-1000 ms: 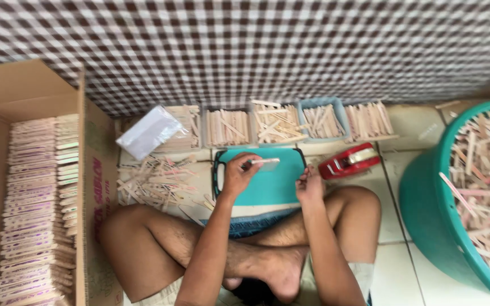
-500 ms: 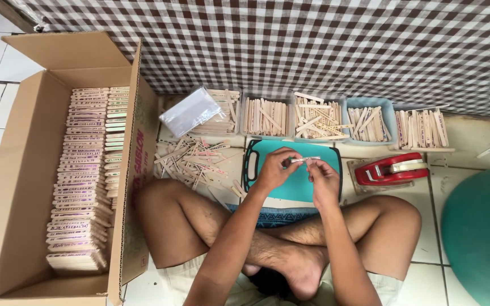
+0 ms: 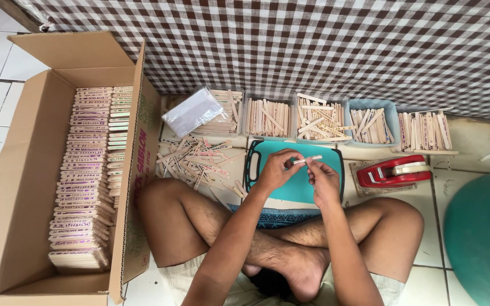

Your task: The person sits on the floor and bundles small wooden sticks with rubber bands. They gather sticks from a pile, align them on a teal cutting board, and secure each bundle with a rubber band. Completed bundles are placed into a cardboard box.

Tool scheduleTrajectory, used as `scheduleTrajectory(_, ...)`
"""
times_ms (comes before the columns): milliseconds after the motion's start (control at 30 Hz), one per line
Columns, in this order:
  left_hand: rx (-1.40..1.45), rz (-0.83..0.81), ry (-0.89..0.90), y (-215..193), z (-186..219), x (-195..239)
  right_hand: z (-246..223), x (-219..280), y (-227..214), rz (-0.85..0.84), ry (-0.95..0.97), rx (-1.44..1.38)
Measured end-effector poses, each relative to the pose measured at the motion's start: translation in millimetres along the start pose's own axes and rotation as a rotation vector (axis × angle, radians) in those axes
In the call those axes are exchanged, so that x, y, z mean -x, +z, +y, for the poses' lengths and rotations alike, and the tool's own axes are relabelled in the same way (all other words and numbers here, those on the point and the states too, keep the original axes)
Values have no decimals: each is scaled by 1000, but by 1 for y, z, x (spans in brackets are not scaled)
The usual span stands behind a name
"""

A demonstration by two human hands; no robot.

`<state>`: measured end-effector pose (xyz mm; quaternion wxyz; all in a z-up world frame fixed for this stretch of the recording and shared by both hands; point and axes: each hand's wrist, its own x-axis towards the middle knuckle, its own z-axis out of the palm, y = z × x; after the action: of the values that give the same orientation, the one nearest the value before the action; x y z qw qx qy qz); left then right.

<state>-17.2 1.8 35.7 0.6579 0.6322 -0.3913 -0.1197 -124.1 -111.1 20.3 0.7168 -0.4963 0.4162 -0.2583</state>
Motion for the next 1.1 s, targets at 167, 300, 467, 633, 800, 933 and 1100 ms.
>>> scheduleTrajectory(167,-281,-41,104,-2,-11,3,-4,0,-3,-96,26,-40)
scheduleTrajectory(300,-198,-57,73,0,-5,2,-5,0,-5,-125,-4,-1)
scheduleTrajectory(467,-174,-67,66,-1,-4,3,-10,3,-2,-105,-95,152)
scheduleTrajectory(633,-165,-98,77,-2,-1,3,7,-10,-7,-18,-166,237)
scheduleTrajectory(800,-158,-64,28,-1,-1,7,28,-23,-16,18,-243,278)
scheduleTrajectory(933,-56,49,-86,8,-34,16,42,-30,-33,31,-395,616)
scheduleTrajectory(1100,135,288,-229,23,-90,19,55,-31,-26,-304,-217,470)
